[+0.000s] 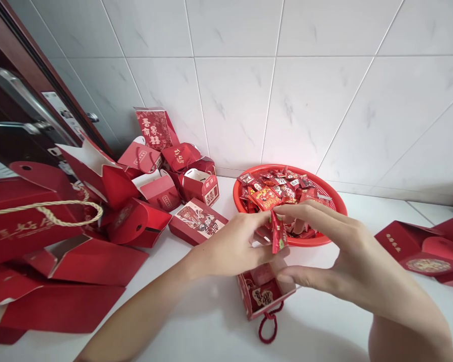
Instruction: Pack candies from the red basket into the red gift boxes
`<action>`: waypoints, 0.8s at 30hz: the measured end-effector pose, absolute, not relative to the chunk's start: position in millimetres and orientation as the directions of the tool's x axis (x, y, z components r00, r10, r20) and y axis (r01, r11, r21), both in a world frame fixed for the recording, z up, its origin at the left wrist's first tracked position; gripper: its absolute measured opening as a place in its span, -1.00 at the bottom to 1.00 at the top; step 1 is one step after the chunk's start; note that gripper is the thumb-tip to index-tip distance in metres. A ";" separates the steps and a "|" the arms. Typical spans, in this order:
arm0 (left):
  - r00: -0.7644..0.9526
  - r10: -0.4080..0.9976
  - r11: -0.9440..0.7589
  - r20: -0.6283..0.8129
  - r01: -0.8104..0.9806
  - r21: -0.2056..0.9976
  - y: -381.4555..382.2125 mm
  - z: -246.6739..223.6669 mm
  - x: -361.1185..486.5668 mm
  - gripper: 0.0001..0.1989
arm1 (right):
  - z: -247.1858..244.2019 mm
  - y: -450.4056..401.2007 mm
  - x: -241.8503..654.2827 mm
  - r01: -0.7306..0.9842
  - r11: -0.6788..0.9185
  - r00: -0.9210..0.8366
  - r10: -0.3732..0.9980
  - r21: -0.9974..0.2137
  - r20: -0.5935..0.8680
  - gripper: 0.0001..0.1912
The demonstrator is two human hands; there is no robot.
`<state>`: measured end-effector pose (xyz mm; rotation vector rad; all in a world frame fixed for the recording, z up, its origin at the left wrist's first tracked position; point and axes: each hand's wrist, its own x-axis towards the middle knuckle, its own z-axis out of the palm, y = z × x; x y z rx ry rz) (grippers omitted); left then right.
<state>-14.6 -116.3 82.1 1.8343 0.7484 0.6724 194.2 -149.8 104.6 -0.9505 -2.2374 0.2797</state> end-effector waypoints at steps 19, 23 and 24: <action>0.734 0.676 -0.538 0.068 0.428 0.726 -122.0 86.6 -40.0 -0.73 | 91.3 -145.5 178.3 0.531 0.746 -0.641 0.664 -0.401 0.386 -0.76; 0.686 0.727 -0.579 0.036 0.583 0.570 -126.4 88.0 -55.4 -0.78 | 92.9 -143.6 178.2 0.534 0.738 -0.632 0.672 -0.412 0.385 -0.77; 0.680 0.732 -0.581 0.023 0.607 0.542 -126.6 88.1 -58.5 -0.81 | 92.8 -143.4 178.5 0.537 0.737 -0.649 0.672 -0.410 0.357 -0.78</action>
